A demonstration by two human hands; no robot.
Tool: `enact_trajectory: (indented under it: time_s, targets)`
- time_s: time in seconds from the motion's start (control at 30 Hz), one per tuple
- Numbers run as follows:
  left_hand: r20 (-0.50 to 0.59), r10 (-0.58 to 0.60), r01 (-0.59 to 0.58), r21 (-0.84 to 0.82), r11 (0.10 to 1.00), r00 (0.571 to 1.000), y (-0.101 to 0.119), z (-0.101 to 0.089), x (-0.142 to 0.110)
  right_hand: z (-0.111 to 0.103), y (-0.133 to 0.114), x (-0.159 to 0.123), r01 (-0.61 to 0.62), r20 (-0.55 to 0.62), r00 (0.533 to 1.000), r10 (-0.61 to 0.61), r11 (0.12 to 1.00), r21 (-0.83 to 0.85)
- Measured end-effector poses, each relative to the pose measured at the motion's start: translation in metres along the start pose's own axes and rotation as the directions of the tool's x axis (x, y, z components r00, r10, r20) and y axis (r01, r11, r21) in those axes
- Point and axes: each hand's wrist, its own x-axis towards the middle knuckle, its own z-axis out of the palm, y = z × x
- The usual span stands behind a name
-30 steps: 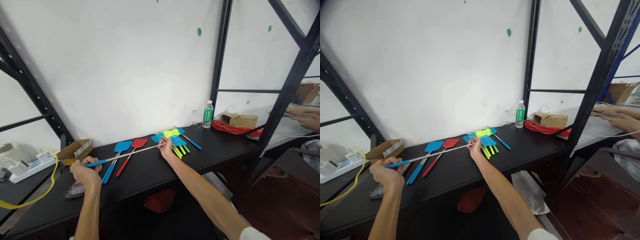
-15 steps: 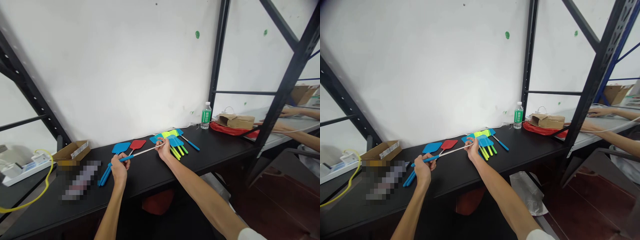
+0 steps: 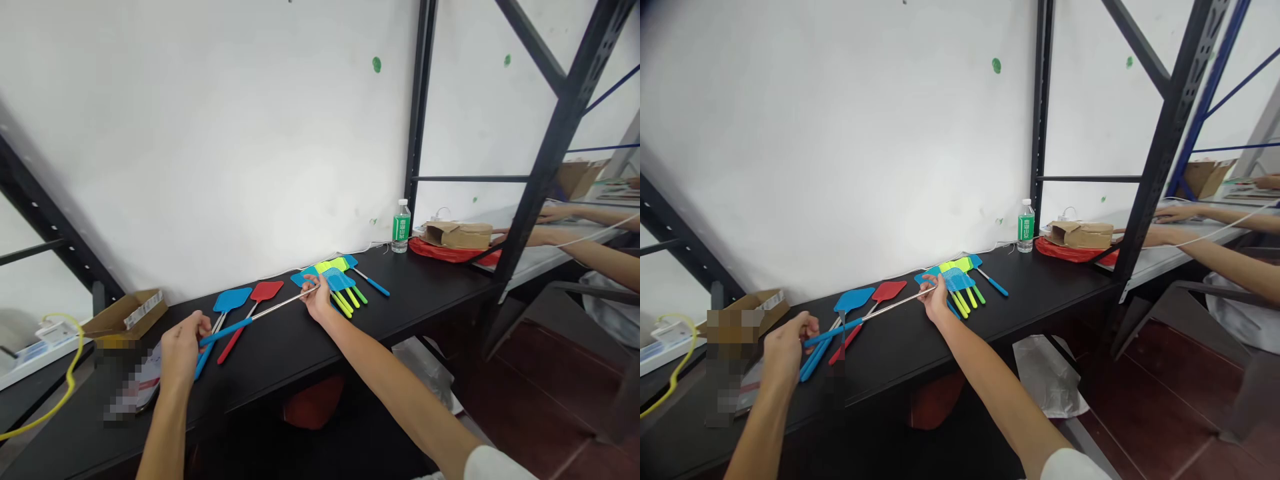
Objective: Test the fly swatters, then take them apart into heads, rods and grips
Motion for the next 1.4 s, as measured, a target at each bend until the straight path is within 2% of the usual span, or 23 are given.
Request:
enact_trajectory:
  time_s: [0.07,0.13,0.23,0.37,0.47,0.53,0.6,0.67,0.77,0.93,1.07,1.2,1.3,1.4]
  targets:
    - [0.151,-0.046,0.053,-0.044,0.998,0.987,0.002,0.0,-0.001,0.001,0.001,0.0,-0.004,0.01,1.0,0.004,1.0,-0.012]
    - [0.228,-0.057,0.083,-0.106,0.991,0.972,0.004,0.007,-0.003,0.001,0.001,0.0,0.012,-0.002,1.0,-0.012,1.0,-0.015]
    - [0.217,-0.074,0.112,-0.17,0.979,0.973,0.008,0.018,-0.007,0.001,0.001,0.001,0.024,-0.003,1.0,-0.024,0.999,-0.027]
    - [0.253,-0.082,0.113,-0.113,0.987,0.964,0.016,0.019,-0.008,0.0,-0.001,0.003,0.012,0.005,1.0,-0.012,0.999,-0.046]
    - [0.236,-0.076,0.094,-0.065,0.993,0.969,0.018,0.022,-0.01,0.003,0.002,0.0,0.008,0.037,0.999,-0.004,0.995,-0.104]
    - [0.247,-0.093,0.104,-0.029,0.994,0.965,0.017,0.035,-0.016,0.007,0.006,-0.004,-0.004,0.085,0.996,0.02,0.983,-0.183]
    - [0.308,-0.111,0.119,-0.009,0.993,0.945,0.013,0.056,-0.024,0.012,0.011,-0.009,-0.016,0.151,0.987,0.059,0.964,-0.265]
    - [0.359,-0.082,0.111,-0.062,0.992,0.93,0.008,0.077,-0.032,0.015,0.014,-0.013,-0.006,0.206,0.976,0.077,0.946,-0.324]
    - [0.343,-0.08,0.126,-0.114,0.985,0.936,0.003,0.095,-0.039,0.015,0.014,-0.014,0.024,0.239,0.968,0.076,0.92,-0.39]
    - [0.311,-0.106,0.156,-0.138,0.978,0.944,-0.002,0.094,-0.039,0.011,0.015,-0.012,0.031,0.311,0.943,0.122,0.895,-0.446]
    - [0.334,-0.126,0.169,-0.101,0.981,0.934,-0.004,0.094,-0.042,0.01,0.018,-0.01,0.035,0.314,0.943,0.114,0.901,-0.432]
    - [0.43,-0.039,0.038,0.009,0.999,0.902,-0.004,0.096,-0.046,0.01,0.017,-0.009,0.048,0.291,0.953,0.085,0.906,-0.421]
    - [0.506,0.014,-0.09,0.127,0.988,0.862,-0.002,0.098,-0.048,0.012,0.016,-0.005,0.023,0.214,0.974,0.077,0.904,-0.427]
    - [0.496,0.055,-0.22,0.28,0.935,0.866,-0.002,0.1,-0.048,0.014,0.017,-0.006,0.032,0.193,0.978,0.084,0.847,-0.531]
